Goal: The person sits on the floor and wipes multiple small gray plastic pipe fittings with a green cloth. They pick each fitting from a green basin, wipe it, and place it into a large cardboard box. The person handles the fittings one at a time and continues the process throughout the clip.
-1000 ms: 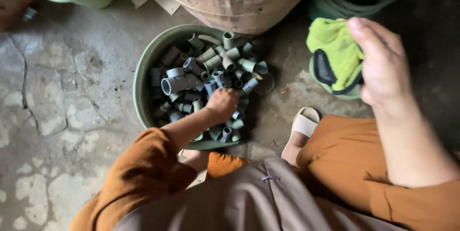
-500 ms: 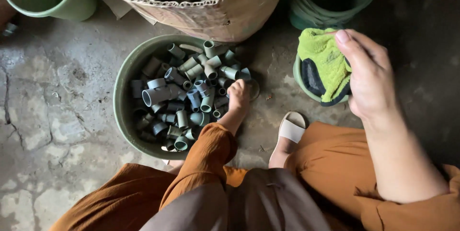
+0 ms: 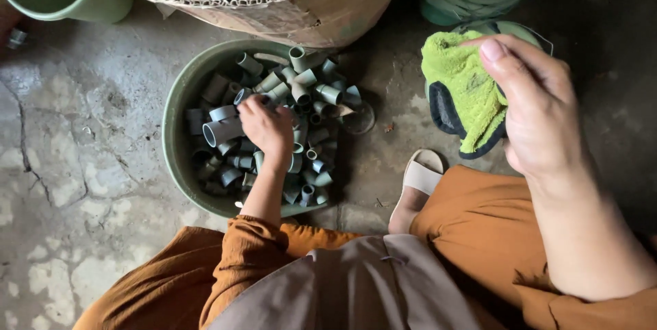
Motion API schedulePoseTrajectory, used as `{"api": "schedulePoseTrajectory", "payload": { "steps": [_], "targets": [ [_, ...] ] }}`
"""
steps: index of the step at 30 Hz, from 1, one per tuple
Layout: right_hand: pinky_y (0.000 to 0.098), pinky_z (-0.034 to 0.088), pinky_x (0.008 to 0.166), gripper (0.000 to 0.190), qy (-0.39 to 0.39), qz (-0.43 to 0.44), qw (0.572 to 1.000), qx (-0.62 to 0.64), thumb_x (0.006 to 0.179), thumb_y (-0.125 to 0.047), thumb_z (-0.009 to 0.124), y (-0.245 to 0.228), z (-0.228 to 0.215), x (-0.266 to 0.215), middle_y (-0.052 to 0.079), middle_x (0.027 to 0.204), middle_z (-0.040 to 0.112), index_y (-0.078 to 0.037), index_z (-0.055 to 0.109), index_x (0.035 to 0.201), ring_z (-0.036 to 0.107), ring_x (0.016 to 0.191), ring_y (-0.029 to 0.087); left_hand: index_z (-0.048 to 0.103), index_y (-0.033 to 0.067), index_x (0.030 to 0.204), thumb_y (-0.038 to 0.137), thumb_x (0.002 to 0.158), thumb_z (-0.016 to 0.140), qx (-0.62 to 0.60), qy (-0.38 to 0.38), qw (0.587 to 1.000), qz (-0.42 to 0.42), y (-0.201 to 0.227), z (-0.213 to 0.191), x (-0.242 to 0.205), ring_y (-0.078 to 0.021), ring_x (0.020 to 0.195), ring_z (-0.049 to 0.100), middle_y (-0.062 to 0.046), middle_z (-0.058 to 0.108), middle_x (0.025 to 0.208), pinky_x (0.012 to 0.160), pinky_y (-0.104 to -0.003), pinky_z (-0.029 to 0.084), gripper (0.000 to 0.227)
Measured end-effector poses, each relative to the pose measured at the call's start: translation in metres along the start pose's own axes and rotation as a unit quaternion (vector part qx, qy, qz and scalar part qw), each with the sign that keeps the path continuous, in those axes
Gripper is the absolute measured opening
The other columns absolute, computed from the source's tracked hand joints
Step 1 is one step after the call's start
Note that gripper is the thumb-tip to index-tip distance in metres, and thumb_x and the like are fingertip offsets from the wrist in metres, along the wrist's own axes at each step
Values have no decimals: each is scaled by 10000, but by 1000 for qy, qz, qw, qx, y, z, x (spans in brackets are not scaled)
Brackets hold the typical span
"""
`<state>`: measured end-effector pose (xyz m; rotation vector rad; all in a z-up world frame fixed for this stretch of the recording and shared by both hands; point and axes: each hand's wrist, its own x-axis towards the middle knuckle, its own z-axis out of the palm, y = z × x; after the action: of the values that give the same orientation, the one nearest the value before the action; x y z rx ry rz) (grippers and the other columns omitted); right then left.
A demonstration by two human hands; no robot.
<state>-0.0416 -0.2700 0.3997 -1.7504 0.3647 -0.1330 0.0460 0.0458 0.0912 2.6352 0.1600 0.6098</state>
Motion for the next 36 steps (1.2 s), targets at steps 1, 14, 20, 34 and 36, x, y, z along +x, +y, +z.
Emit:
{"api": "schedulePoseTrajectory", "payload": {
  "steps": [1, 14, 20, 34, 36],
  "targets": [
    [226, 508, 1103, 255, -1, -1, 1000, 1, 1113, -252, 512, 0, 2, 1, 29, 1176, 707, -72, 682, 1171, 663, 1184, 112, 572, 81, 1041, 158, 638, 640, 0, 2, 1000, 0, 1, -1, 5, -406, 847, 580, -164, 557, 1005, 723, -522, 472, 416],
    [234, 557, 1095, 239, -1, -3, 1000, 26, 1103, -223, 522, 2, 11, 6, 56, 1169, 719, -55, 686, 1145, 691, 1174, 136, 599, 186, 1411, 271, 973, 459, 220, -248, 806, 490, 24, 168, -121, -345, 1331, 432, -130, 490, 1514, 1142, -534, 308, 467],
    [224, 527, 1095, 251, 4, 7, 1000, 13, 1097, -236, 522, 0, 9, 6, 48, 1168, 714, -53, 686, 1149, 673, 1176, 120, 681, 155, 1253, 222, 947, 460, 190, -227, 831, 470, 29, 126, -113, -330, 1149, 483, -137, 553, 1248, 1077, -468, 340, 383],
    [248, 493, 1115, 253, -18, -2, 1000, -11, 1092, -222, 516, 1, 8, 2, 48, 1198, 705, -55, 678, 1189, 646, 1216, 133, 725, 164, 933, 241, 966, 553, 78, -222, 891, 389, 16, 150, -125, -296, 827, 569, -84, 603, 887, 787, -425, 422, 191],
    [260, 496, 1128, 261, -13, 2, 1000, -17, 1095, -234, 508, 1, 9, 2, 47, 1208, 710, -61, 683, 1181, 655, 1221, 135, 722, 186, 955, 119, 931, 515, 97, -248, 897, 354, 25, 148, -127, -297, 815, 556, -83, 586, 885, 803, -433, 415, 219]
  ]
}}
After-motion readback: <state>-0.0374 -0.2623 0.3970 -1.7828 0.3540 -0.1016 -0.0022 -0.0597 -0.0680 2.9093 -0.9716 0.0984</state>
